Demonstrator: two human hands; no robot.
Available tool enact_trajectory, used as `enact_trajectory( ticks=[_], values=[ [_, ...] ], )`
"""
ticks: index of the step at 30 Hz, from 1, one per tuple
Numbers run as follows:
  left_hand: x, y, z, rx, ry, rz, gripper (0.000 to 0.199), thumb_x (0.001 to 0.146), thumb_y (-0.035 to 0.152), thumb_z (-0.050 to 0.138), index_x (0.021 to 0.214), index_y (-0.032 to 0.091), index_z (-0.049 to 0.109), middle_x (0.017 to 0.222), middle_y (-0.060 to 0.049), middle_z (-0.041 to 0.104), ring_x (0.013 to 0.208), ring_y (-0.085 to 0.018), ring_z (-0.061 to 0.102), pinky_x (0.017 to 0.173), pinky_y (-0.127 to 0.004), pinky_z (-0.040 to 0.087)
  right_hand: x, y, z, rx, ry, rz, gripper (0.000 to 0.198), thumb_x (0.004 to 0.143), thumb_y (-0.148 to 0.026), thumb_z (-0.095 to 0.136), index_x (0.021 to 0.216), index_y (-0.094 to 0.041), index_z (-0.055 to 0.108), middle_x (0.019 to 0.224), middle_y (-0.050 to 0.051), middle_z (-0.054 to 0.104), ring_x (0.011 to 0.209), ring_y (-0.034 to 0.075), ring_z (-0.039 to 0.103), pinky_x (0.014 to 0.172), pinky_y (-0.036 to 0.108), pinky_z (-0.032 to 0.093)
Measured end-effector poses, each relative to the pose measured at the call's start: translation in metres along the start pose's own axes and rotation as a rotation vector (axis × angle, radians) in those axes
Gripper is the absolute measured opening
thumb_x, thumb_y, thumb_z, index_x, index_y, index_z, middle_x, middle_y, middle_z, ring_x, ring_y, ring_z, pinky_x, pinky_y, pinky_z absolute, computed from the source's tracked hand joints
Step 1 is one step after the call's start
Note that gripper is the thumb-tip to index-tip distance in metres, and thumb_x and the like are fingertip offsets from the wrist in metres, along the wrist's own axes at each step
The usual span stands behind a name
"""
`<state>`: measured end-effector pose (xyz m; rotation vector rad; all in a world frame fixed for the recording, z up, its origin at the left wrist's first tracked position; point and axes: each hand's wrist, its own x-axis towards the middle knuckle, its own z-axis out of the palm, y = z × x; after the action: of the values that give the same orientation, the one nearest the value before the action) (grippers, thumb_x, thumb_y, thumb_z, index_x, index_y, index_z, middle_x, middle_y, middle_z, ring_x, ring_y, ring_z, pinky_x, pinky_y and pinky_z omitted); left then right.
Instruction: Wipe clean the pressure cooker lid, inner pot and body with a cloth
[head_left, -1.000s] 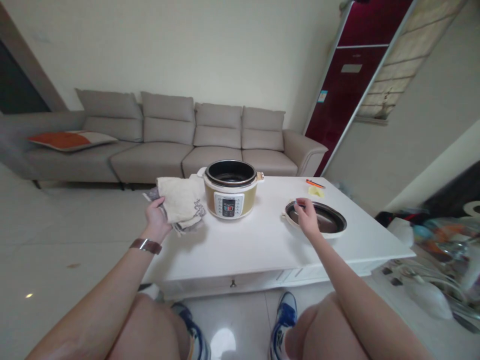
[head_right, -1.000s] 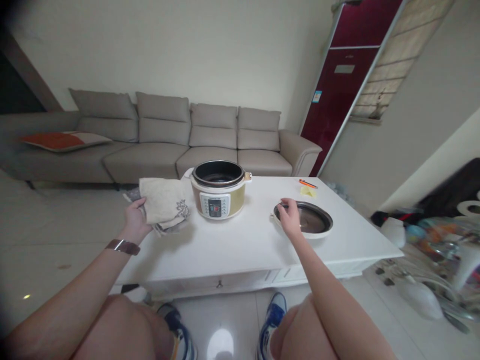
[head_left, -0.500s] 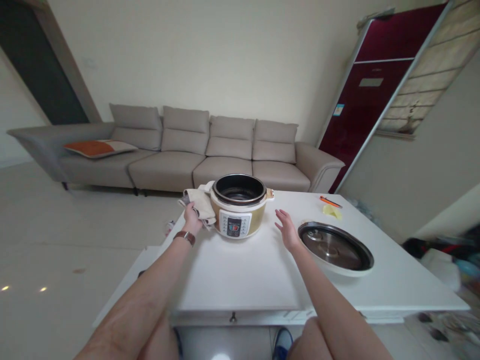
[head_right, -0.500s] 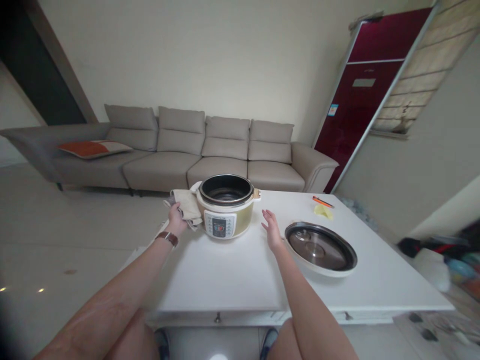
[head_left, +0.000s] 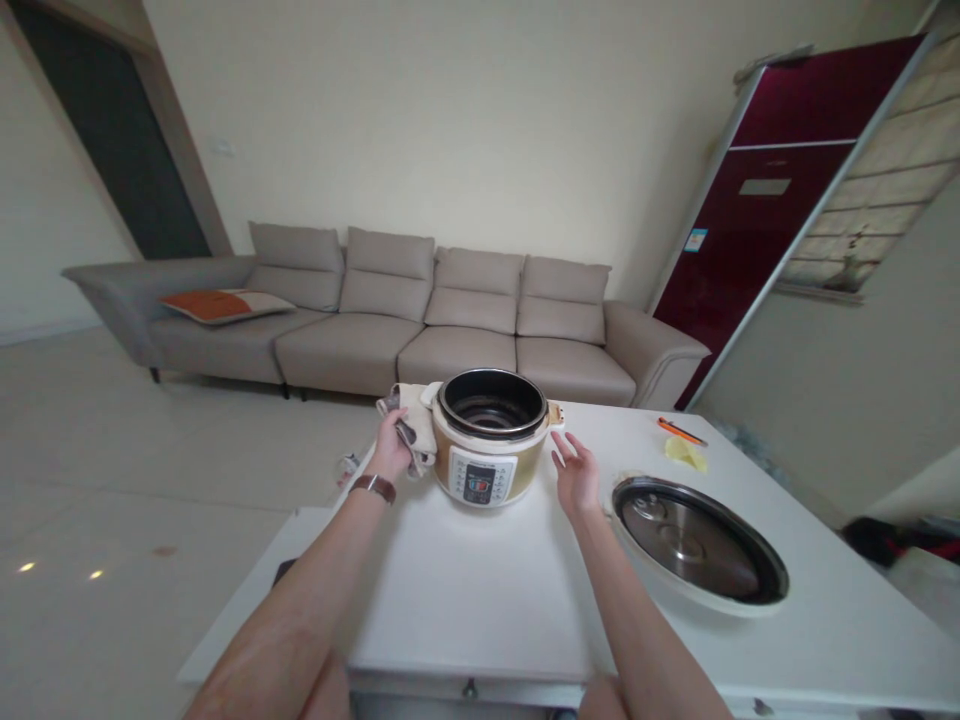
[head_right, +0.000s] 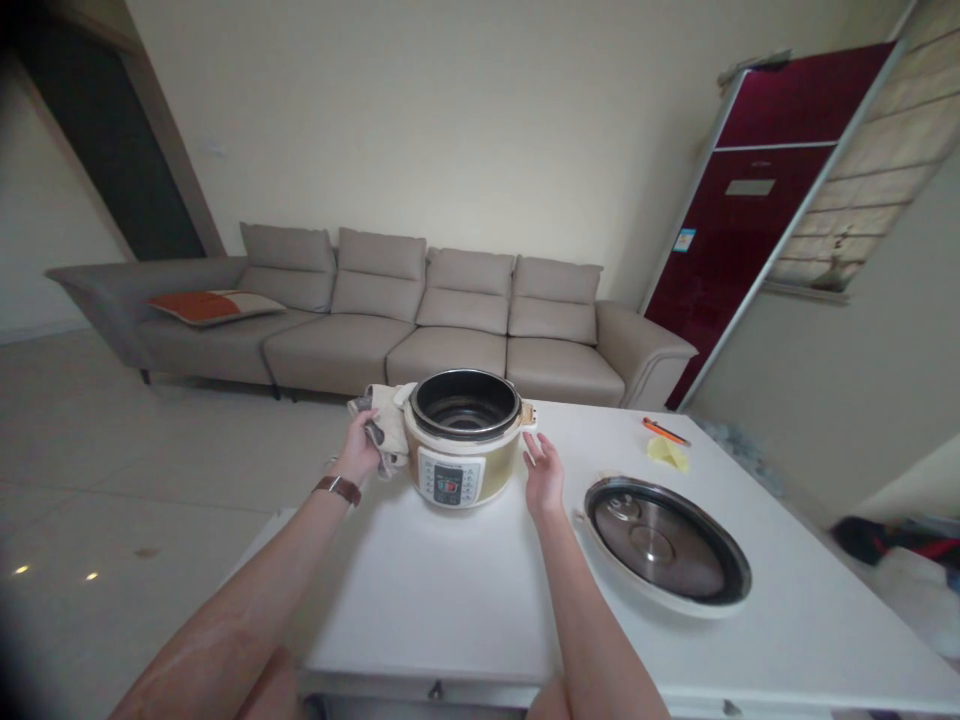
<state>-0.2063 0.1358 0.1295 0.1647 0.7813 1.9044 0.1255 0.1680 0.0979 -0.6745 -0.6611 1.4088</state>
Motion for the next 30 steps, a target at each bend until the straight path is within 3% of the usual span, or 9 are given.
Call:
enact_trajectory(
  ticks=[3, 9, 15, 21, 26, 30],
  values=[
    [0.001, 0.002, -0.001, -0.016, 0.011, -0.006, 0.022, 0.081, 0.012, 0.06, 0.101, 0.013, 0.071, 0.082, -0.008, 0.077, 0.078, -0.022, 0.075, 0.079, -0.034, 0.063, 0.004, -0.002, 0.004, 0.061, 0.029, 0.044, 0.021, 0.08, -0.039, 0.06, 0.096, -0.027, 0.064, 0.113, 0.003, 0.075, 0.132, 0.021, 0.061, 0.113, 0.045, 0.043],
    [-0.002, 0.003, -0.001, -0.032, 0.01, -0.031, 0.023, 0.082, 0.011, 0.061, 0.103, 0.012, 0.071, 0.088, -0.008, 0.078, 0.075, -0.02, 0.075, 0.076, -0.031, 0.062, 0.002, -0.007, 0.015, 0.248, -0.108, 0.096, 0.023, 0.08, -0.037, 0.063, 0.101, -0.027, 0.061, 0.114, 0.003, 0.073, 0.122, 0.016, 0.066, 0.116, 0.035, 0.048],
    [-0.01, 0.002, -0.003, -0.021, 0.011, -0.043, 0.025, 0.078, 0.009, 0.062, 0.102, 0.012, 0.072, 0.084, -0.009, 0.078, 0.073, -0.022, 0.075, 0.077, -0.033, 0.064, -0.008, -0.019, 0.009, 0.284, -0.065, 0.161, 0.027, 0.085, -0.034, 0.057, 0.11, -0.025, 0.06, 0.119, 0.007, 0.07, 0.124, 0.018, 0.066, 0.119, 0.038, 0.048],
    [-0.028, 0.011, -0.012, -0.003, -0.014, -0.046, 0.027, 0.078, 0.008, 0.062, 0.103, 0.013, 0.072, 0.083, -0.009, 0.078, 0.079, -0.025, 0.078, 0.078, -0.035, 0.065, -0.038, -0.046, -0.001, 0.224, -0.154, 0.165, 0.035, 0.085, -0.037, 0.06, 0.117, -0.024, 0.064, 0.119, 0.011, 0.074, 0.127, 0.024, 0.066, 0.121, 0.048, 0.046],
    [-0.056, 0.021, -0.026, 0.02, -0.021, -0.053, 0.029, 0.081, 0.011, 0.062, 0.109, 0.012, 0.072, 0.081, -0.009, 0.079, 0.077, -0.025, 0.078, 0.076, -0.035, 0.066, -0.072, -0.064, -0.017, 0.152, -0.115, 0.224, 0.033, 0.084, -0.038, 0.061, 0.109, -0.019, 0.071, 0.108, 0.016, 0.078, 0.112, 0.028, 0.074, 0.116, 0.048, 0.05],
    [-0.084, 0.026, -0.04, 0.034, 0.003, -0.112, 0.027, 0.085, 0.015, 0.062, 0.109, 0.013, 0.073, 0.078, -0.009, 0.078, 0.075, -0.026, 0.078, 0.073, -0.036, 0.066, -0.1, -0.071, -0.032, 0.084, -0.13, 0.283, 0.03, 0.086, -0.041, 0.061, 0.103, -0.02, 0.073, 0.099, 0.014, 0.08, 0.104, 0.029, 0.076, 0.111, 0.051, 0.053]
  ],
)
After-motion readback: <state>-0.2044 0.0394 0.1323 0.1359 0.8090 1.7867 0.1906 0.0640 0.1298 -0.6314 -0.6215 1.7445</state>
